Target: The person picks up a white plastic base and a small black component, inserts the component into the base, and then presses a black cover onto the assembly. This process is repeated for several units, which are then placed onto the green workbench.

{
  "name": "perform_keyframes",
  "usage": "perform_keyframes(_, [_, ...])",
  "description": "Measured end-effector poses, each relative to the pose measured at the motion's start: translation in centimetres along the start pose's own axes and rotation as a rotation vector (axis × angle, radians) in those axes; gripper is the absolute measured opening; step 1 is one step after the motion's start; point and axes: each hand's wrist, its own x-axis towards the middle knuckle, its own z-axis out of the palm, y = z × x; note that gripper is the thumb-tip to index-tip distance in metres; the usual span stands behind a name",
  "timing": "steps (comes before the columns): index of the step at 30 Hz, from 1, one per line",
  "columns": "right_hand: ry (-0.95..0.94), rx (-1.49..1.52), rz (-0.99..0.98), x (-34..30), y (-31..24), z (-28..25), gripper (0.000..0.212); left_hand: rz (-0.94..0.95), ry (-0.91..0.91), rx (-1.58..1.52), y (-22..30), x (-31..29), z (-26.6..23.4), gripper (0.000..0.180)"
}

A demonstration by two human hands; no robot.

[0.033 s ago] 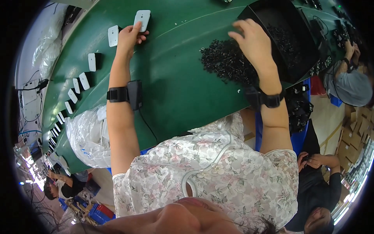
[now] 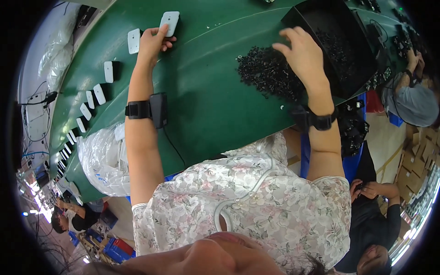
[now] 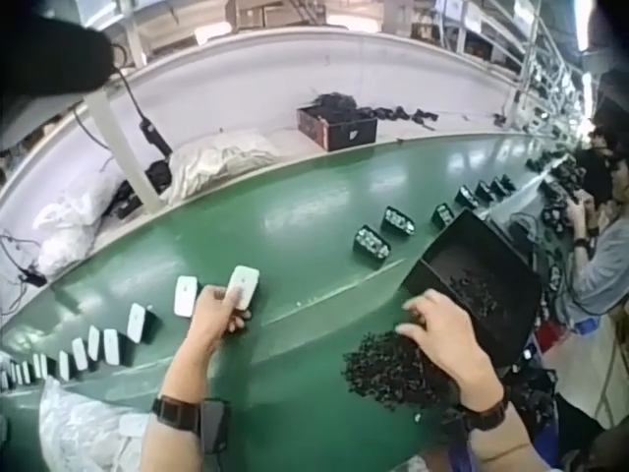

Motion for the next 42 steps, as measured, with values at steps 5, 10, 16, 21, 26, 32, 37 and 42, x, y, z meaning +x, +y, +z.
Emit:
perform_keyframes(5, [-0.102, 0.145, 0.005, -2.4, -0.3, 0.7, 0.019, 0.030, -0.061, 0.294, -0.6, 0.1, -0.7, 0.044])
perform_keyframes(10, [-0.100, 0.149, 0.075, -2.8, -0.5, 0.9, 0.013, 0.200, 0.242, 0.656, 3.7, -6.2, -2.2, 0.045])
perform_keyframes(16, [-0.078, 0.223, 0.134, -2.6, -0.5, 1.3, 0.009, 0.273, 0.318, 0.985, 2.2, -17.9, -10.0, 0.022])
perform_keyframes(21, [-0.039, 0.271, 0.137, -2.8, -0.4, 1.7, 0.010, 0.345, 0.195, 1.312, -2.2, -22.9, -9.7, 0.030])
perform_keyframes(26, [-0.056, 0.551, 0.117, -2.8, -3.4, 2.1, 0.009, 0.444, 0.194, 1.381, -5.1, -22.4, -8.5, 0.035])
perform_keyframes(32, [-0.207, 0.602, -0.082, -3.7, -7.4, 4.4, 0.010, 0.658, 0.078, 0.993, -4.5, -21.2, -1.2, 0.043])
perform_keyframes(37, [-0.232, 0.511, -0.178, -4.1, -8.3, 5.3, 0.014, 0.599, 0.230, 1.024, -3.3, -20.6, -0.1, 0.063])
perform_keyframes(42, [-0.107, 0.317, -0.376, -3.6, -8.5, 4.9, 0.021, 0.393, 0.204, 1.025, -4.4, -20.7, -0.4, 0.054])
